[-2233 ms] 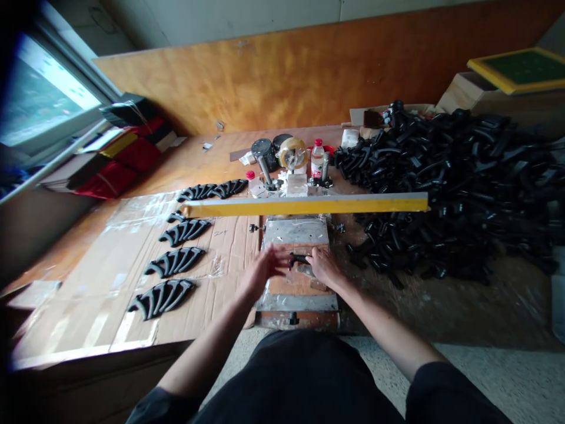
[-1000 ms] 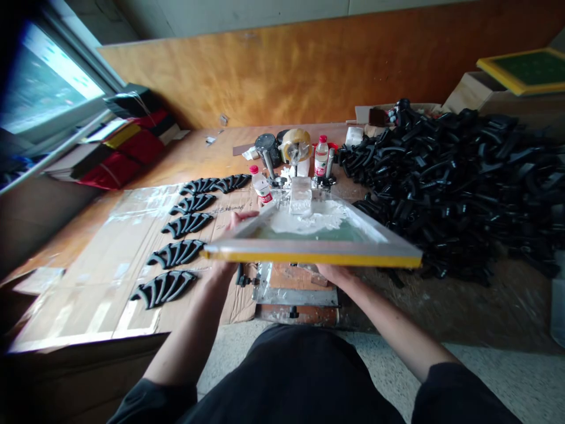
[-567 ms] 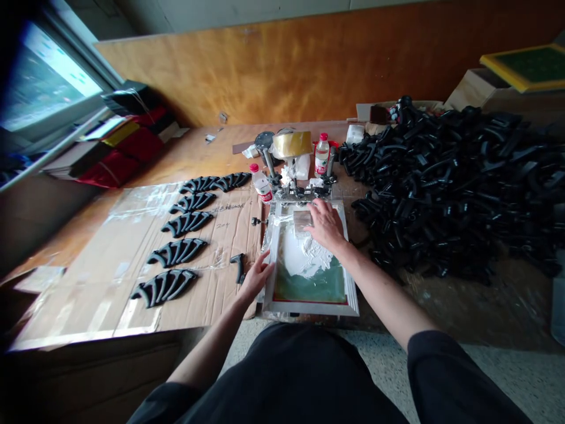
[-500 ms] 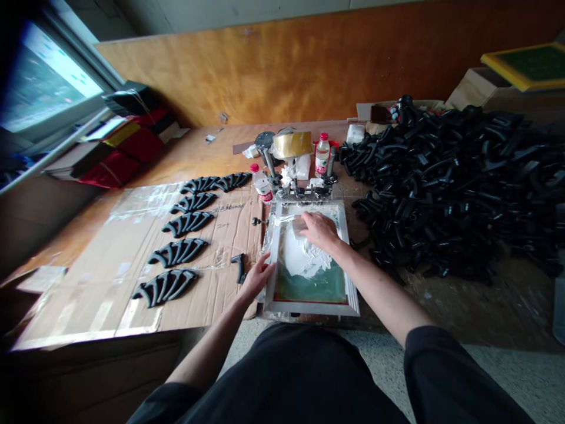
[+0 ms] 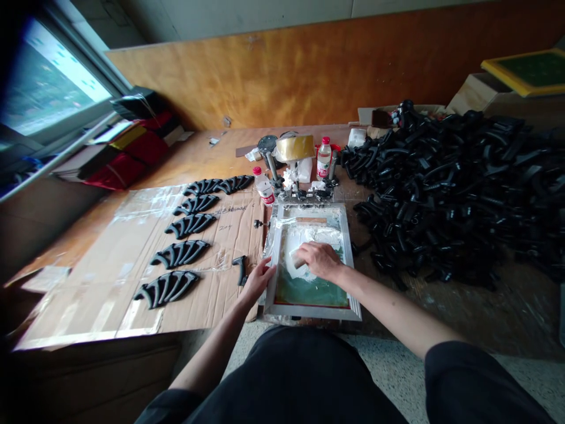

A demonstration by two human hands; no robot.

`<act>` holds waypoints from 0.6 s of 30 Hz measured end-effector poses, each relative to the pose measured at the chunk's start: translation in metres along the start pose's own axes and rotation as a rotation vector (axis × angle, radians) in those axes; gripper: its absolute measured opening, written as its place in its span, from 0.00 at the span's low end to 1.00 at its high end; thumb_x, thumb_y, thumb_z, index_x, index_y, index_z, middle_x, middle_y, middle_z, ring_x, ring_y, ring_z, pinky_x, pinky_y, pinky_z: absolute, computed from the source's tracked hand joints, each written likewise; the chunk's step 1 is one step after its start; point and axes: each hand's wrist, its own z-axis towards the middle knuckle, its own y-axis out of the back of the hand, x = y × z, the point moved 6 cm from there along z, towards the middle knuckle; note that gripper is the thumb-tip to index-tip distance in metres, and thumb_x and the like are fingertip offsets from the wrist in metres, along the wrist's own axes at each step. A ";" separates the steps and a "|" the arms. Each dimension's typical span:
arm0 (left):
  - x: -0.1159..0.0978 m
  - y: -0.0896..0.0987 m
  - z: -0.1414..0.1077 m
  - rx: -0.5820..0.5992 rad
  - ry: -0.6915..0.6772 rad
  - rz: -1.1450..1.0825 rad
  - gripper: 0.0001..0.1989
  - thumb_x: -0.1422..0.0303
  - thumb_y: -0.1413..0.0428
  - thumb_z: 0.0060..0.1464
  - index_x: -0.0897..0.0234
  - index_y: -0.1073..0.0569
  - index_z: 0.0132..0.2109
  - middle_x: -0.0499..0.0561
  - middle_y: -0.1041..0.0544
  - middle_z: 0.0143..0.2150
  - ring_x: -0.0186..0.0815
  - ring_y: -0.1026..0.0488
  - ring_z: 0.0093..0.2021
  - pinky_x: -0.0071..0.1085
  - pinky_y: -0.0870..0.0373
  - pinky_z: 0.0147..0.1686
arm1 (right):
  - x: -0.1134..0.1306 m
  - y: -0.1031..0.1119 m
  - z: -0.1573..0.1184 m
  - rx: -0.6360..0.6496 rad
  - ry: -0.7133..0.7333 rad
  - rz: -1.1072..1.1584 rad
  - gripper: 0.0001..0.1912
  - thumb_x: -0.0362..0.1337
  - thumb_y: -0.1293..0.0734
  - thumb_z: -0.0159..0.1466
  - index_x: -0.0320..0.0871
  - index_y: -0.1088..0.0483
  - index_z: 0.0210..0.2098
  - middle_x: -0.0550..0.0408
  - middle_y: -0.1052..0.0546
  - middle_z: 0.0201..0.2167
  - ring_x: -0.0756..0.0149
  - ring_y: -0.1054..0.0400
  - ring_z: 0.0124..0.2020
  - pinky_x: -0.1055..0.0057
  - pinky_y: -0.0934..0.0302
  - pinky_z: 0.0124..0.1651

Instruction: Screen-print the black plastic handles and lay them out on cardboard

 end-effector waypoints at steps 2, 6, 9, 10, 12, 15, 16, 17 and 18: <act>0.000 -0.002 0.000 0.012 -0.006 0.016 0.32 0.50 0.46 0.54 0.65 0.32 0.60 0.49 0.26 0.31 0.32 0.31 0.28 0.26 0.38 0.27 | 0.007 -0.010 -0.009 0.007 0.057 0.001 0.17 0.24 0.38 0.60 0.45 0.26 0.44 0.53 0.23 0.39 0.65 0.30 0.38 0.72 0.41 0.38; -0.004 -0.001 -0.003 0.003 0.003 0.001 0.31 0.50 0.45 0.53 0.64 0.32 0.59 0.48 0.26 0.30 0.31 0.33 0.26 0.25 0.40 0.25 | 0.005 -0.011 -0.007 0.041 0.006 0.046 0.11 0.32 0.35 0.63 0.48 0.26 0.43 0.57 0.22 0.37 0.65 0.29 0.35 0.72 0.39 0.36; -0.020 0.004 -0.009 0.064 0.005 -0.067 0.35 0.51 0.44 0.52 0.63 0.35 0.63 0.44 0.29 0.26 0.28 0.36 0.23 0.24 0.42 0.22 | -0.013 0.014 0.029 -0.052 -0.132 0.075 0.20 0.40 0.31 0.62 0.54 0.30 0.54 0.58 0.22 0.42 0.64 0.28 0.37 0.71 0.38 0.38; -0.029 0.006 -0.013 0.090 0.001 -0.095 0.36 0.51 0.43 0.51 0.62 0.37 0.64 0.43 0.31 0.25 0.27 0.38 0.21 0.24 0.43 0.21 | -0.022 0.025 0.042 -0.086 -0.174 0.078 0.25 0.41 0.30 0.62 0.56 0.33 0.58 0.58 0.22 0.45 0.64 0.28 0.38 0.70 0.37 0.38; -0.050 0.014 -0.021 0.126 -0.018 -0.161 0.36 0.50 0.43 0.52 0.60 0.38 0.64 0.40 0.35 0.22 0.26 0.41 0.19 0.23 0.45 0.20 | -0.046 0.051 0.060 -0.150 -0.257 0.072 0.29 0.43 0.30 0.61 0.57 0.37 0.61 0.57 0.22 0.46 0.64 0.28 0.37 0.70 0.37 0.38; -0.089 0.027 -0.029 0.114 -0.055 -0.295 0.29 0.47 0.47 0.55 0.60 0.29 0.56 0.42 0.35 0.22 0.26 0.41 0.19 0.23 0.45 0.19 | -0.097 0.097 0.046 -0.350 -0.455 0.107 0.22 0.45 0.34 0.65 0.50 0.32 0.57 0.53 0.21 0.40 0.66 0.30 0.33 0.70 0.39 0.37; -0.104 0.030 -0.029 0.097 -0.086 -0.352 0.28 0.46 0.49 0.55 0.61 0.26 0.52 0.44 0.33 0.23 0.27 0.39 0.20 0.24 0.43 0.20 | -0.115 0.108 0.031 -0.427 -0.527 0.124 0.19 0.44 0.37 0.67 0.45 0.29 0.54 0.51 0.21 0.37 0.67 0.31 0.32 0.70 0.39 0.37; -0.120 0.034 -0.028 0.074 -0.140 -0.413 0.27 0.45 0.50 0.55 0.61 0.26 0.49 0.46 0.29 0.26 0.28 0.36 0.22 0.24 0.40 0.21 | -0.130 0.114 0.015 -0.484 -0.588 0.137 0.19 0.44 0.40 0.68 0.40 0.28 0.51 0.49 0.21 0.35 0.67 0.31 0.31 0.70 0.39 0.37; -0.138 0.037 -0.025 0.056 -0.212 -0.469 0.27 0.44 0.49 0.55 0.61 0.26 0.48 0.48 0.26 0.31 0.29 0.32 0.25 0.25 0.36 0.23 | -0.140 0.115 -0.001 -0.513 -0.628 0.145 0.21 0.44 0.43 0.69 0.36 0.27 0.48 0.47 0.22 0.33 0.67 0.32 0.30 0.70 0.40 0.35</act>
